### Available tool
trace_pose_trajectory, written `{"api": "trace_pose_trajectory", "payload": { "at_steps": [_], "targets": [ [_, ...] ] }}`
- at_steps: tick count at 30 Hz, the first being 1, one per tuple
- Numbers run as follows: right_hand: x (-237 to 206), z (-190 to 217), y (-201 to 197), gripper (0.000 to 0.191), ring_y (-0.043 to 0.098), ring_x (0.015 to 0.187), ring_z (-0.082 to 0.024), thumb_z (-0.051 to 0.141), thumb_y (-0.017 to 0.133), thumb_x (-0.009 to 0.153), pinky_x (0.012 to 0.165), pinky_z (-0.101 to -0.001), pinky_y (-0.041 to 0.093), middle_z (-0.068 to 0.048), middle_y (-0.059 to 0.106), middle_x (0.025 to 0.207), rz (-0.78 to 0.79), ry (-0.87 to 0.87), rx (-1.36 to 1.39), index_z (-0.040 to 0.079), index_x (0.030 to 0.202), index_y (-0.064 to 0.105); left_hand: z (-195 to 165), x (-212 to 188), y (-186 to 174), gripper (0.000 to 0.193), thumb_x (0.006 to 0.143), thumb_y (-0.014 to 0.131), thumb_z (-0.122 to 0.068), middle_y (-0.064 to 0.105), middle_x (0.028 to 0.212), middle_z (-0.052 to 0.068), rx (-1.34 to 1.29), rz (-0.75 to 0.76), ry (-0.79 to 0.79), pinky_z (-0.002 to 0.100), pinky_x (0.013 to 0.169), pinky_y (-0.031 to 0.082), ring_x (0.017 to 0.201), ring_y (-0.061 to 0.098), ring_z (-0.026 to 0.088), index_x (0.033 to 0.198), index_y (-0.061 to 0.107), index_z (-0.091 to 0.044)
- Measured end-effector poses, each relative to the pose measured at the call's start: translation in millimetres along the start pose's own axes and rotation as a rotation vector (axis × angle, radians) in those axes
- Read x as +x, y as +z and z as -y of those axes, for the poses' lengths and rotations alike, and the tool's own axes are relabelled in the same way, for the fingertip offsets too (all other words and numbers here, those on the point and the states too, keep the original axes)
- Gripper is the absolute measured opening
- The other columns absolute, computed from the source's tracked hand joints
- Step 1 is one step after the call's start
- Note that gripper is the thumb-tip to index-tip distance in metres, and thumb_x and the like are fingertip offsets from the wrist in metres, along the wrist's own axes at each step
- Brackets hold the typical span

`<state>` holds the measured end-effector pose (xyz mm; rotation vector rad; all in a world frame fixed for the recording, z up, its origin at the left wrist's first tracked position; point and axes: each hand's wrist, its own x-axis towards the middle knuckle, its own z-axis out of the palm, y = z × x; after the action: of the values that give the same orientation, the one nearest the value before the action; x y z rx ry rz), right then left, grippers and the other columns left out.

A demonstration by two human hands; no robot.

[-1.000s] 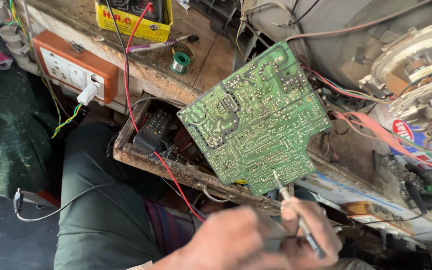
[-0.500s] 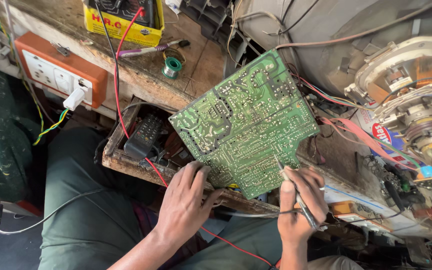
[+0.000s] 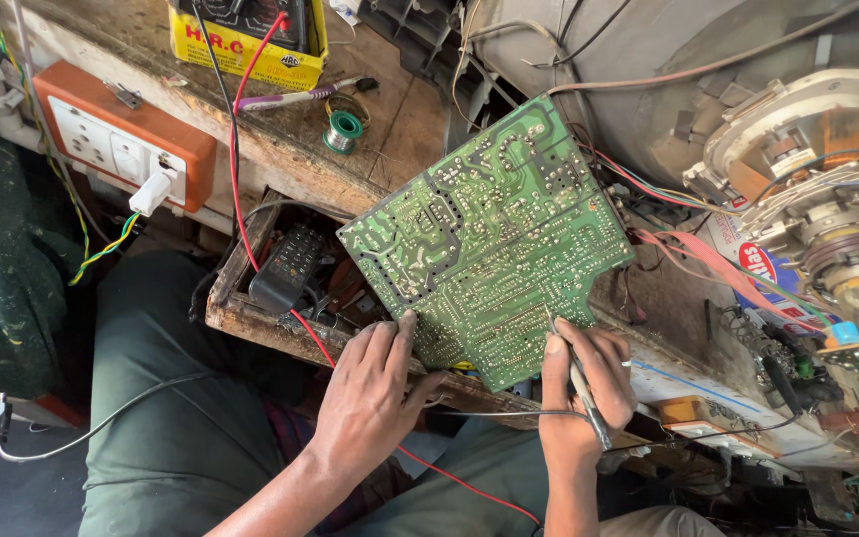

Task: The person sits on the floor holding a green circuit board on their lap and probes its solder side with multimeter test leads connected to a meter on the bench. They then apply liquid from a plastic bottle onto the board using a yellow brush, brushing across the solder joints.

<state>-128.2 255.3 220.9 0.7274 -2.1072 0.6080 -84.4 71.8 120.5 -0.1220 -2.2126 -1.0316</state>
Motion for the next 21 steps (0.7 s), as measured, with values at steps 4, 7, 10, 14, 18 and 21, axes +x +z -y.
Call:
{"api": "trace_pose_trajectory", "payload": {
  "at_steps": [4,7,10,14,18,21],
  "targets": [
    [0.2,2.1,0.3,0.015,0.066,0.092,-0.026,-0.002,0.069,0.094,0.089,-0.0386,0.052,-0.013,0.071,0.096,0.05,-0.024,0.026,-0.003,0.109,0.072,2.4,-1.5,0.8,0.077,0.081,0.08,-0.031,0.058,0.111,0.019,-0.005,-0.011,0.025,0.042,0.096,0.047,0.11,0.056,0.035,0.136,0.051,0.013],
    [0.4,4.2,0.7,0.013,0.067,0.092,-0.026,-0.002,0.067,0.097,0.086,-0.0374,0.053,-0.013,0.072,0.097,0.006,-0.003,0.024,-0.004,0.11,0.071,3.0,-1.5,1.0,0.077,0.08,0.08,-0.031,0.058,0.109,0.018,-0.008,-0.02,0.037,0.042,0.095,0.047,0.108,0.057,0.034,0.136,0.052,0.013],
    [1.1,5.6,1.5,0.014,0.067,0.093,-0.026,-0.003,0.066,0.099,0.085,-0.0372,0.053,-0.014,0.072,0.098,-0.005,0.035,0.022,-0.005,0.111,0.071,2.6,-0.7,0.0,0.077,0.08,0.081,-0.03,0.058,0.108,0.017,-0.021,-0.024,0.037,0.042,0.095,0.047,0.107,0.057,0.034,0.136,0.052,0.013],
    [2.0,5.2,1.5,0.014,0.066,0.093,-0.026,-0.002,0.066,0.097,0.086,-0.0382,0.052,-0.014,0.072,0.097,0.026,-0.009,0.026,-0.005,0.11,0.071,2.1,-0.3,-1.2,0.076,0.08,0.081,-0.03,0.058,0.107,0.017,-0.038,-0.021,0.026,0.042,0.092,0.048,0.105,0.057,0.033,0.136,0.052,0.013],
    [1.0,4.3,1.9,0.014,0.065,0.093,-0.027,-0.001,0.066,0.098,0.085,-0.0377,0.052,-0.014,0.071,0.097,0.019,0.009,0.031,-0.005,0.11,0.071,2.7,-1.0,-1.1,0.076,0.08,0.082,-0.03,0.058,0.106,0.017,-0.048,-0.016,0.019,0.042,0.091,0.048,0.104,0.057,0.033,0.136,0.053,0.013],
    [-0.6,3.9,2.8,0.012,0.066,0.094,-0.027,-0.002,0.066,0.099,0.088,-0.0383,0.052,-0.014,0.073,0.099,0.019,-0.015,0.036,-0.004,0.11,0.071,3.6,-1.6,-0.5,0.076,0.081,0.082,-0.029,0.058,0.107,0.017,-0.054,-0.037,0.032,0.042,0.092,0.048,0.105,0.057,0.034,0.137,0.052,0.013]
  ]
}}
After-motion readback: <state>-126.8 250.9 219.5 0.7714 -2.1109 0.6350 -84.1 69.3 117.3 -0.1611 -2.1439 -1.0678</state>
